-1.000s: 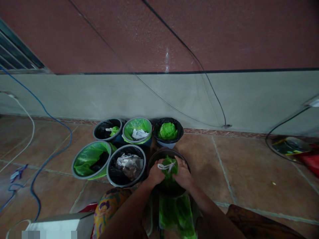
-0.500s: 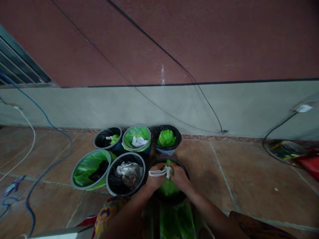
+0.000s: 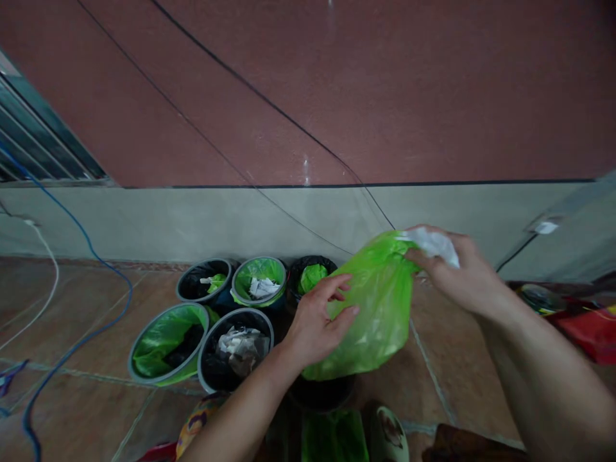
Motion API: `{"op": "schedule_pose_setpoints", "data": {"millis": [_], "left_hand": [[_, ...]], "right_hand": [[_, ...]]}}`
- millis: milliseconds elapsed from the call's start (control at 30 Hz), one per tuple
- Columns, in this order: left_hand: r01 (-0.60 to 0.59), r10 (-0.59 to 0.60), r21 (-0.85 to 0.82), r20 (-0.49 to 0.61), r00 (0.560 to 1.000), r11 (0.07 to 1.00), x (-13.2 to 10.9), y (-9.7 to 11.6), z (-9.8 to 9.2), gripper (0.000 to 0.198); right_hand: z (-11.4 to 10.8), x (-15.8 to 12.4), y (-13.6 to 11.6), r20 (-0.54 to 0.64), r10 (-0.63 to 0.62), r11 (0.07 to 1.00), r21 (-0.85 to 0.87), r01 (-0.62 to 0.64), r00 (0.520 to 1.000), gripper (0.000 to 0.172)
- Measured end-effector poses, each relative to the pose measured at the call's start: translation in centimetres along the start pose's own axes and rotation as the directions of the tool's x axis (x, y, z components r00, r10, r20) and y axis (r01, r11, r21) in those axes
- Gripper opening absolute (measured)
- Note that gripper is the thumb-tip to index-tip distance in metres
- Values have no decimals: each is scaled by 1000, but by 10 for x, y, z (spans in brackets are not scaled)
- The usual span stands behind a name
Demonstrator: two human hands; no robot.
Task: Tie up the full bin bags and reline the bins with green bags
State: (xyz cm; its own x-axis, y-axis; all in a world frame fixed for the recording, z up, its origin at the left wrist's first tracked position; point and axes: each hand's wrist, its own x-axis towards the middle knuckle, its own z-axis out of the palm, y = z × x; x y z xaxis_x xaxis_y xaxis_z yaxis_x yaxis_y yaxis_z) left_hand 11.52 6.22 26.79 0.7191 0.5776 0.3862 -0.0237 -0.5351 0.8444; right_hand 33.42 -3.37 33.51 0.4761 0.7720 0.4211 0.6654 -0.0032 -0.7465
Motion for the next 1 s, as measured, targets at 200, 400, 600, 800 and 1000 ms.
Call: {"op": "schedule_pose_setpoints", "data": {"millis": [200, 400, 600, 800, 1000], "left_hand": [[169, -169, -61, -4, 986, 984, 0, -42, 13, 26], [380, -381, -51, -13, 924, 924, -11, -107, 20, 24], [535, -535, -30, 4, 845, 845, -35, -164, 28, 25], [660, -676, -178, -43, 735, 730, -50, -191, 33, 25], [712, -735, -200, -73, 674, 673, -57, -192, 31, 23]], "right_hand": [[-5, 40, 59, 37, 82, 993, -91, -79, 996, 15], [46, 56, 153, 127, 171, 944, -307, -126, 977, 21], [108, 57, 252, 164, 306, 867, -454, -204, 938, 29], [173, 56, 313, 190, 357, 888, -372, -269, 915, 35], [209, 21, 341, 116, 511, 826, -341, -449, 851, 70]]}}
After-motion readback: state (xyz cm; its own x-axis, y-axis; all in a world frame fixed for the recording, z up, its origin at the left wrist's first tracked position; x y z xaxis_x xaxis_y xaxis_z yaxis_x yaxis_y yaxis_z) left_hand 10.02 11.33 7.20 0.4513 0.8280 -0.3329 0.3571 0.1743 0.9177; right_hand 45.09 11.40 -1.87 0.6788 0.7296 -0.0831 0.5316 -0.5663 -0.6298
